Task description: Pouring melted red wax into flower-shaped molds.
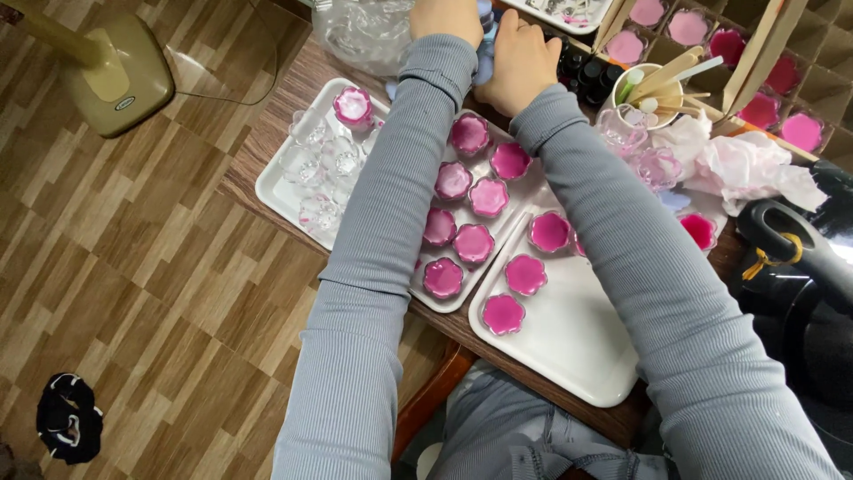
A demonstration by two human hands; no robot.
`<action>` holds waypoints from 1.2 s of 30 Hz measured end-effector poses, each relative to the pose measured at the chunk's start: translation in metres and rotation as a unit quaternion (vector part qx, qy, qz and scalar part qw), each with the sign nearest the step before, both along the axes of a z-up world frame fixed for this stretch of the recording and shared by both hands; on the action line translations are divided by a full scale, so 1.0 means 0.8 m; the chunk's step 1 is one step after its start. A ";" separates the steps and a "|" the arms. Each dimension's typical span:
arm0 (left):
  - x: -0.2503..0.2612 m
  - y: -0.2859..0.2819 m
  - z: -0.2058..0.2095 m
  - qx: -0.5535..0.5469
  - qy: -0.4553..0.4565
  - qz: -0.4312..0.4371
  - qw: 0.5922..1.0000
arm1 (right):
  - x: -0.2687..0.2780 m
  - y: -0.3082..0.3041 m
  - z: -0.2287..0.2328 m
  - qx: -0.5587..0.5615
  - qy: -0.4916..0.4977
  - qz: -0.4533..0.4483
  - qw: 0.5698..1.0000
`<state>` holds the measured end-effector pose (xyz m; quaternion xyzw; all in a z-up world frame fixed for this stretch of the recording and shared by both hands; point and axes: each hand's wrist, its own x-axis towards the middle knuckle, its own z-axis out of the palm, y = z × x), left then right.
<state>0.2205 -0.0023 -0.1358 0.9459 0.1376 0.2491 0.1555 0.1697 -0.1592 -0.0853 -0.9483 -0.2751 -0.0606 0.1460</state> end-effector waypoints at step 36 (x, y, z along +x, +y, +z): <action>-0.074 -0.011 0.079 -0.002 0.115 -0.038 0.993 | -0.044 -0.017 0.060 0.092 -0.052 0.058 0.993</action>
